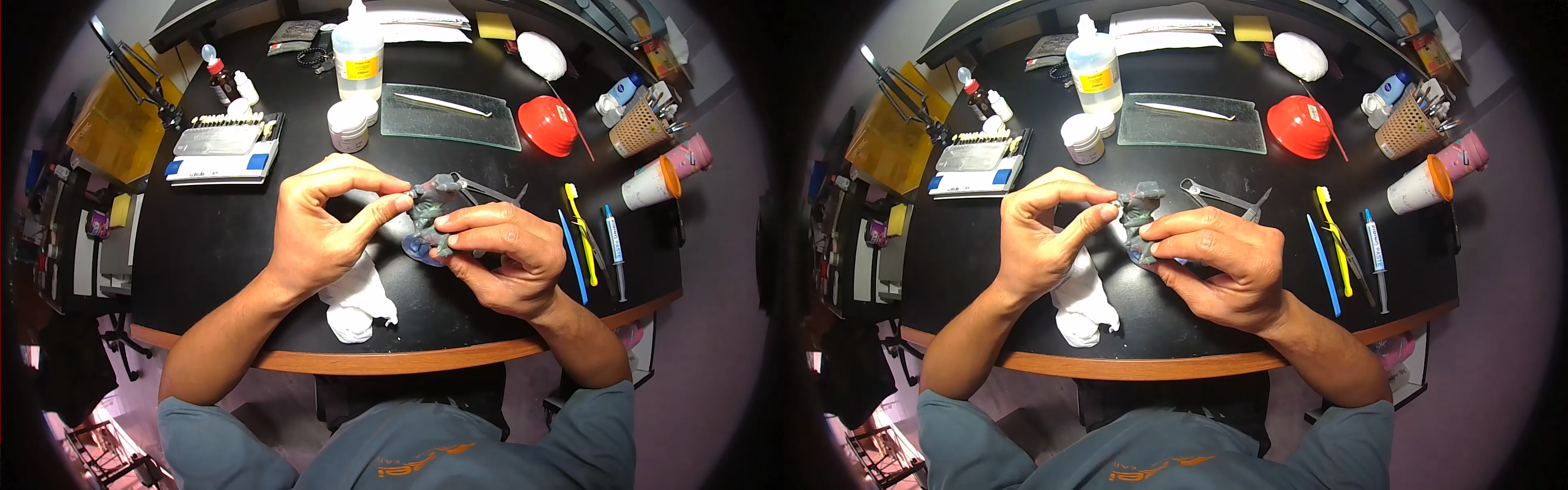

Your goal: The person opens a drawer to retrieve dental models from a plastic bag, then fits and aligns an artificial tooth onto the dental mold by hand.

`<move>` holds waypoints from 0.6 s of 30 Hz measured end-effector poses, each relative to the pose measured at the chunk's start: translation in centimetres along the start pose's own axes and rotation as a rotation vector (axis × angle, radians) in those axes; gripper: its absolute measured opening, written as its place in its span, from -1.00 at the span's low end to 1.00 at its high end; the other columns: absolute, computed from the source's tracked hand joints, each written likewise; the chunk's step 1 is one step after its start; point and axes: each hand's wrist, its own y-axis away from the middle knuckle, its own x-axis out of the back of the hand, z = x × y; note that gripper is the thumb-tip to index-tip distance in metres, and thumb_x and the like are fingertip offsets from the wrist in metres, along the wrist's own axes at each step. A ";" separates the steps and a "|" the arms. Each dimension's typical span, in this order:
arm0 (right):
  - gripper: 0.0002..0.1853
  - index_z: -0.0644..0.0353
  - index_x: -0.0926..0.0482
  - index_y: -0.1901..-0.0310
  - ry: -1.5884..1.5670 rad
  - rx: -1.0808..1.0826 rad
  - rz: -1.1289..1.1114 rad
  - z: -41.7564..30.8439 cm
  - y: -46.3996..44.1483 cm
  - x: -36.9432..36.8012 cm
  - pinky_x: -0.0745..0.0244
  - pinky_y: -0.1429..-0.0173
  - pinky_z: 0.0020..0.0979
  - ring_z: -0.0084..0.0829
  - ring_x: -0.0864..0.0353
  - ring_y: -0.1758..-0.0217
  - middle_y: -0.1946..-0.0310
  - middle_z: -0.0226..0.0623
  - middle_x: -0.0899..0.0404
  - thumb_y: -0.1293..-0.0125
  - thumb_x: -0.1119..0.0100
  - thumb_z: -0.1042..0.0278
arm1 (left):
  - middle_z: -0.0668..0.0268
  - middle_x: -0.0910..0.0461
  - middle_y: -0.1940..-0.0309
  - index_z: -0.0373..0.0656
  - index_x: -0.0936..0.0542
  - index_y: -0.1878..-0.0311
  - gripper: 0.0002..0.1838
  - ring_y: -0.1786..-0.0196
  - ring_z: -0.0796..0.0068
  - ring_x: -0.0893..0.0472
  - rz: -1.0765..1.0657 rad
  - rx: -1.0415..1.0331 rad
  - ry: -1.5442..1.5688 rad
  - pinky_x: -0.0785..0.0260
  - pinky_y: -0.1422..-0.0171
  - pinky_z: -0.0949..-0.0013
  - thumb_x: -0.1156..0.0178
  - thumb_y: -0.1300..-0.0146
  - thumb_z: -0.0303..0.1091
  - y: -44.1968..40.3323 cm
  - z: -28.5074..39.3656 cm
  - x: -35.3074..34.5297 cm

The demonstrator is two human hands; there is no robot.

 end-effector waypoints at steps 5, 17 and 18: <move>-0.73 0.28 -0.72 0.26 -0.001 0.003 -0.007 -0.2 0.1 0.0 -0.72 0.16 -0.43 -0.28 -0.82 0.20 0.20 -0.13 -0.79 0.04 -0.52 0.73 | 0.19 -0.74 0.24 -0.30 -0.79 0.17 -0.87 0.16 0.51 -0.67 -0.002 0.004 -0.012 -0.47 0.02 0.47 -0.47 -0.20 -0.59 0.0 0.0 -0.1; -0.74 0.29 -0.73 0.26 -0.039 -0.021 -0.020 0.1 0.2 0.2 -0.72 0.13 -0.41 -0.26 -0.82 0.17 0.19 -0.11 -0.79 0.03 -0.51 0.73 | 0.17 -0.74 0.23 -0.31 -0.79 0.14 -0.82 0.16 0.50 -0.66 -0.026 -0.010 -0.008 -0.47 0.01 0.47 -0.48 -0.17 -0.61 0.0 0.0 0.0; -0.74 0.30 -0.73 0.26 -0.041 -0.022 -0.020 0.1 0.1 0.2 -0.72 0.13 -0.41 -0.26 -0.82 0.17 0.19 -0.11 -0.79 0.03 -0.51 0.73 | 0.18 -0.74 0.24 -0.31 -0.79 0.15 -0.83 0.17 0.50 -0.66 -0.027 -0.008 -0.004 -0.47 0.01 0.47 -0.48 -0.17 -0.61 0.0 0.0 0.0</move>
